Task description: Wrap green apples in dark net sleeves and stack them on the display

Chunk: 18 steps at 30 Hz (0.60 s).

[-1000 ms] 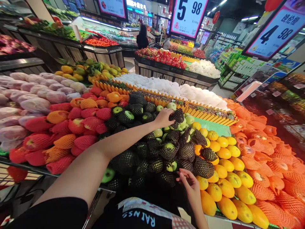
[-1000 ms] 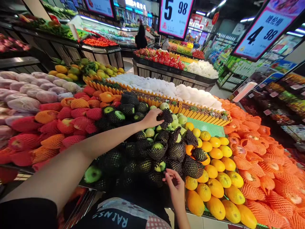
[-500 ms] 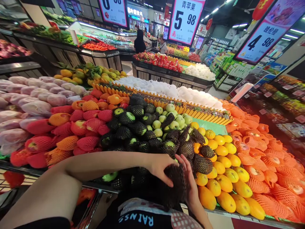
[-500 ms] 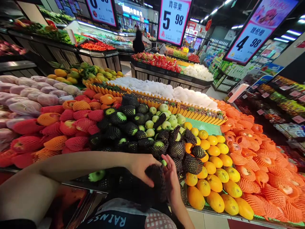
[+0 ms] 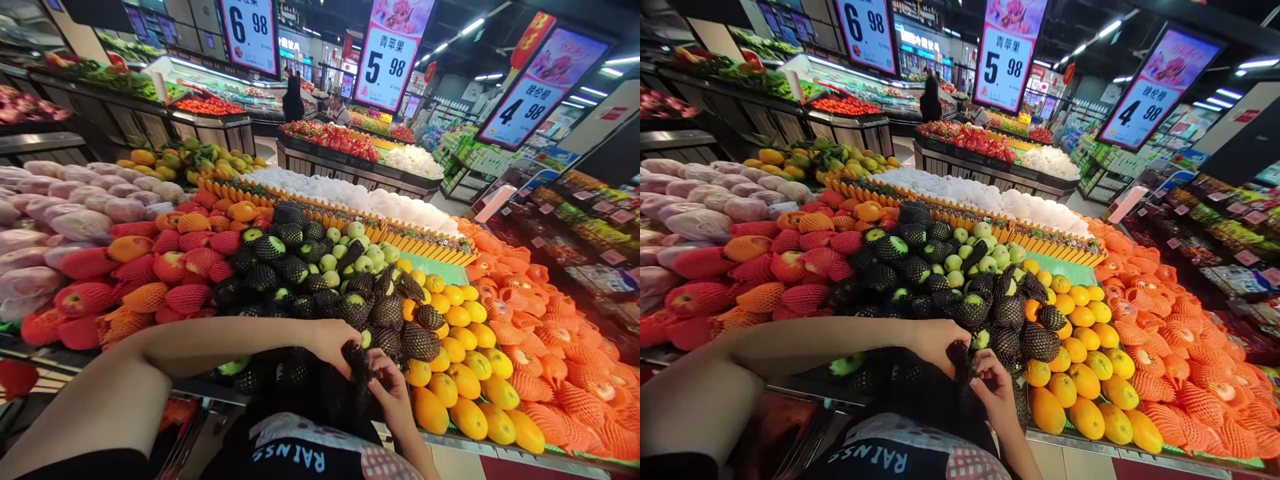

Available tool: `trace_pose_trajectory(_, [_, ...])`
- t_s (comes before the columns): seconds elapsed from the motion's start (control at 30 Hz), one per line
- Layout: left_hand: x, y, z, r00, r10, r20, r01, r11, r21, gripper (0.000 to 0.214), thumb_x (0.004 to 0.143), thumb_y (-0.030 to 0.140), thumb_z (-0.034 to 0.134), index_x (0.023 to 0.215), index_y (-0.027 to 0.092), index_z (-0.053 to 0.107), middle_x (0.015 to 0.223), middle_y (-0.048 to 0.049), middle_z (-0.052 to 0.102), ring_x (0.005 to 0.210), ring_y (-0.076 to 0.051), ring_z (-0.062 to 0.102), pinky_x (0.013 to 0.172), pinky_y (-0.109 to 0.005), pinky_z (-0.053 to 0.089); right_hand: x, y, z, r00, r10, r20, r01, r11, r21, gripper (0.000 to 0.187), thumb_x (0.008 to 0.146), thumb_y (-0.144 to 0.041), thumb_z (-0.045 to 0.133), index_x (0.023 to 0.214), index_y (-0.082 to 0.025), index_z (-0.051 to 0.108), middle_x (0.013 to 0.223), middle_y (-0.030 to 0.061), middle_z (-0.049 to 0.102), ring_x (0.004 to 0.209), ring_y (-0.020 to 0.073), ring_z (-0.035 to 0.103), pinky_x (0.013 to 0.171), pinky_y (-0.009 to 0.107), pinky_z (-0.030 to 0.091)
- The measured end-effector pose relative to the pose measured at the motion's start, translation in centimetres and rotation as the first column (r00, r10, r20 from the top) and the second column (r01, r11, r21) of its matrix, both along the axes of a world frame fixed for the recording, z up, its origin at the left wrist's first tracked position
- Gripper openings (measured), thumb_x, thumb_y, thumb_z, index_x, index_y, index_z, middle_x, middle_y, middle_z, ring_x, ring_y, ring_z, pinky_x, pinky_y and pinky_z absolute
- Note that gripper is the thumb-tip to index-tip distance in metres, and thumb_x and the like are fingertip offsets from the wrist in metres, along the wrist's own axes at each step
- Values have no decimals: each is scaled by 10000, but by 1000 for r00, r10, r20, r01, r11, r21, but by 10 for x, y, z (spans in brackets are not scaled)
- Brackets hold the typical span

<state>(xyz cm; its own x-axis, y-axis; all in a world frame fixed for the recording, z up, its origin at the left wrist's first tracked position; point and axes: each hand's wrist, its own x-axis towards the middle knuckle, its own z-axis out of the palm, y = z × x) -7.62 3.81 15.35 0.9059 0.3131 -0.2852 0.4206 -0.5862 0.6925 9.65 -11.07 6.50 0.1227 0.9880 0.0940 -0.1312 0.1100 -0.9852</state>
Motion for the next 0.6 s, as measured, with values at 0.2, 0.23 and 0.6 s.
trace_pose_trajectory(0.2, [2, -4, 14, 975, -46, 217, 99, 966, -239, 314, 729, 456, 787, 806, 178, 663, 698, 29, 627, 645, -135, 546, 591, -238, 377, 9, -4, 1, 972, -197, -124, 180, 974, -141, 249, 738, -432, 813, 909, -274, 725, 1004, 3, 703, 933, 186, 627, 832, 278, 510])
trace_pose_trajectory(0.23, [2, -4, 15, 960, 5, 281, 87, 945, -314, 303, 731, 441, 785, 807, 174, 665, 723, 23, 642, 675, -139, 559, 629, -242, 400, 10, -5, 3, 960, -223, -170, 194, 965, -174, 261, 730, -439, 815, 910, -273, 723, 968, -2, 711, 907, 184, 633, 821, 281, 520])
trace_pose_trajectory(0.6, [13, -14, 1, 615, 742, 267, -157, 447, -881, 457, 665, 520, 830, 832, 163, 598, 754, 37, 612, 678, -102, 556, 678, -240, 441, 10, 0, 28, 807, -233, -542, 96, 958, -270, 336, 781, -523, 740, 1058, -334, 721, 1095, -22, 767, 1067, 184, 679, 910, 335, 580])
